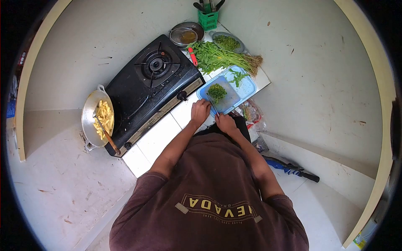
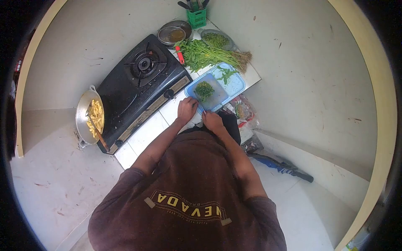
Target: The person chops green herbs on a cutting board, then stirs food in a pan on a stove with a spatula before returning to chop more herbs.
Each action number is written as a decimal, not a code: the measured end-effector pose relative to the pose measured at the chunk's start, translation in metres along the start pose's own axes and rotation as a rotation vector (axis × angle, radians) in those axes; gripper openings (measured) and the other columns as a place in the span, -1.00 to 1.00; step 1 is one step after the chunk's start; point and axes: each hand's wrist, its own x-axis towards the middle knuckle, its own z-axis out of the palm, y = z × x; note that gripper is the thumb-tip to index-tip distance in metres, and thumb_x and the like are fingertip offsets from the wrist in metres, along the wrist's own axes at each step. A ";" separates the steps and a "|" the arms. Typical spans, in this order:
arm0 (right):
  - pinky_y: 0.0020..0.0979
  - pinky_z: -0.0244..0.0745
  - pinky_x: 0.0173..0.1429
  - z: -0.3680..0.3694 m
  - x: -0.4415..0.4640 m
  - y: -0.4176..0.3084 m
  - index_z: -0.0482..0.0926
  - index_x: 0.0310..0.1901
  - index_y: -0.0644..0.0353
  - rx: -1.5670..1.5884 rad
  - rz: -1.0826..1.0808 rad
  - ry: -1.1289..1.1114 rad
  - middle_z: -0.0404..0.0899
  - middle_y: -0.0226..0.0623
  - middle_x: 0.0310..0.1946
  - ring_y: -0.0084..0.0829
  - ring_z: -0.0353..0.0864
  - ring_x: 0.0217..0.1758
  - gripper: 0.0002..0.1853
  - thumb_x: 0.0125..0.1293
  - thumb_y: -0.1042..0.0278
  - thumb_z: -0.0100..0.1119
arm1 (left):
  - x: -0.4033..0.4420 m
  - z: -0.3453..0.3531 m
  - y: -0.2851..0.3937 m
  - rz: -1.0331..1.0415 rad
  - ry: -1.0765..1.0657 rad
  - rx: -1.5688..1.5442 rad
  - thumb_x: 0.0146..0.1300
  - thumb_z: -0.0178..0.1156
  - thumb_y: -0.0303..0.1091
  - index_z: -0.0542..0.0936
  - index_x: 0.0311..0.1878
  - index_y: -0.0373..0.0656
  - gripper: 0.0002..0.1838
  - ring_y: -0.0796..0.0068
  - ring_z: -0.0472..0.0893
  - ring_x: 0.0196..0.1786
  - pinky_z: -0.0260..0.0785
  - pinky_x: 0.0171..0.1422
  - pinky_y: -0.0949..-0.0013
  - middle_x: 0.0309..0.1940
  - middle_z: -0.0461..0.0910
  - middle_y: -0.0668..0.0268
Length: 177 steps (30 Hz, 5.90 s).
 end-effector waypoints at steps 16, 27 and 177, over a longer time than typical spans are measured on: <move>0.14 0.62 -0.16 -0.027 0.000 0.016 0.58 -0.23 0.34 0.008 -0.025 0.026 0.62 0.18 -0.52 0.24 0.68 -0.35 -0.50 0.52 -0.04 -0.01 | 0.004 -0.002 0.005 -0.007 0.059 -0.084 0.20 0.30 -0.46 0.70 -0.27 -0.19 -0.94 0.04 0.61 -0.15 0.44 -0.04 0.01 -0.30 0.61 0.14; 0.18 0.60 -0.12 -0.023 -0.019 0.006 0.60 -0.13 0.31 0.043 0.047 -0.060 0.66 0.19 -0.41 0.23 0.69 -0.28 -0.50 0.54 -0.06 -0.06 | 0.008 0.006 0.003 -0.089 0.054 -0.124 0.17 0.31 -0.48 0.70 -0.27 -0.16 -0.93 0.08 0.60 -0.11 0.42 0.00 0.06 -0.30 0.62 0.19; 0.14 0.63 -0.15 -0.017 -0.005 -0.002 0.60 -0.18 0.32 0.024 0.089 -0.018 0.67 0.13 -0.45 0.17 0.72 -0.34 -0.53 0.52 -0.03 -0.03 | 0.008 0.002 0.002 -0.026 0.084 -0.106 0.18 0.31 -0.43 0.69 -0.26 -0.14 -0.93 0.08 0.62 -0.18 0.41 -0.09 0.06 -0.32 0.64 0.21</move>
